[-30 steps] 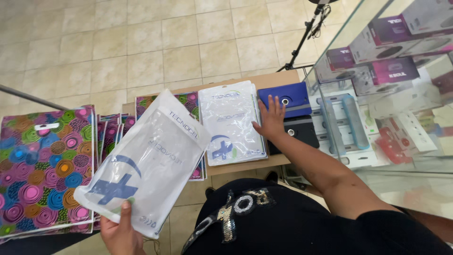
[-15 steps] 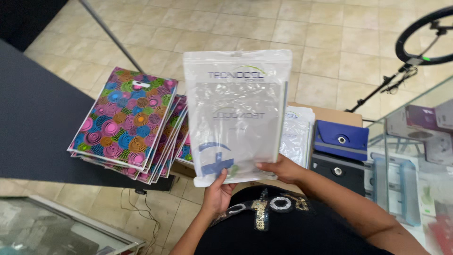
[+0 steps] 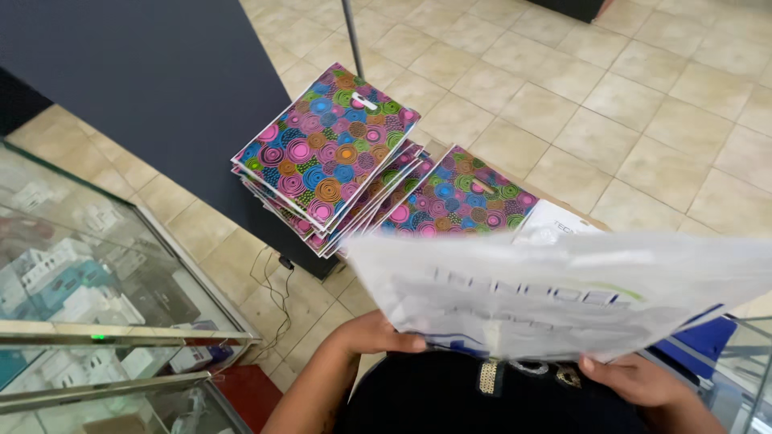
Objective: The person sorts through colorful patterned bags and white plastic envelopes on a wooden counter, placing items into a black leather folder and checking the contents of the envelopes.
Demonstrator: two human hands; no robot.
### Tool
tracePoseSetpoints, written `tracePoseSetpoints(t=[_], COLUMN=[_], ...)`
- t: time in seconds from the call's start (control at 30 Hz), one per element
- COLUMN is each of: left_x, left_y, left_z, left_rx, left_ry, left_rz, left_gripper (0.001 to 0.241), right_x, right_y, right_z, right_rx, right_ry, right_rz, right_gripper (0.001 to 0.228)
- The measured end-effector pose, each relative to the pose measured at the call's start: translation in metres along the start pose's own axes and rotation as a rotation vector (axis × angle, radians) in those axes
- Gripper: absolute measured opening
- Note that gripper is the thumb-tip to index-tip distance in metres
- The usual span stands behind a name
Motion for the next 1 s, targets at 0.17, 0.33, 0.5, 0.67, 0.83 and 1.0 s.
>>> tracePoseSetpoints(t=[0.17,0.33,0.5,0.67,0.83,1.0], left_x=[0.069,0.032,0.028,0.031,0.071,0.07], left_y=[-0.017,-0.024,-0.02,-0.018,-0.006,-0.008], left_z=[0.018,0.011,0.003,0.007,0.022,0.02], left_rx=[0.124,0.081,0.203,0.068,-0.149,-0.107], left_ry=[-0.389,-0.603,-0.436,-0.406,-0.367,-0.493], left_rz=[0.129,-0.121,0.047,0.148,0.106,-0.098], left_gripper=[0.064,0.077,0.029,0.036,0.081,0.074], right_x=[-0.109,-0.125,-0.13,-0.042,-0.124,-0.091], right_y=[0.0,0.007,0.01,0.01,0.013,0.02], right_z=[0.041,0.023,0.034,0.0,0.049,0.031], right_rx=[-0.134,0.407,0.395,0.436,0.367,0.328], right_ry=[0.201,0.132,0.052,-0.157,0.027,-0.113], right_rz=[-0.152,0.415,0.429,0.283,0.263,0.096], right_gripper=[0.039,0.051,0.044,0.065,0.045,0.057])
Point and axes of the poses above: each hand's wrist, its own y-axis away from the middle knuckle, its own z-axis out of the palm, x = y × z, the point moved 7 cm from there along -y, towards the middle knuckle, and after that the axes turned 13 degrees about x, right-handed, at the moved point
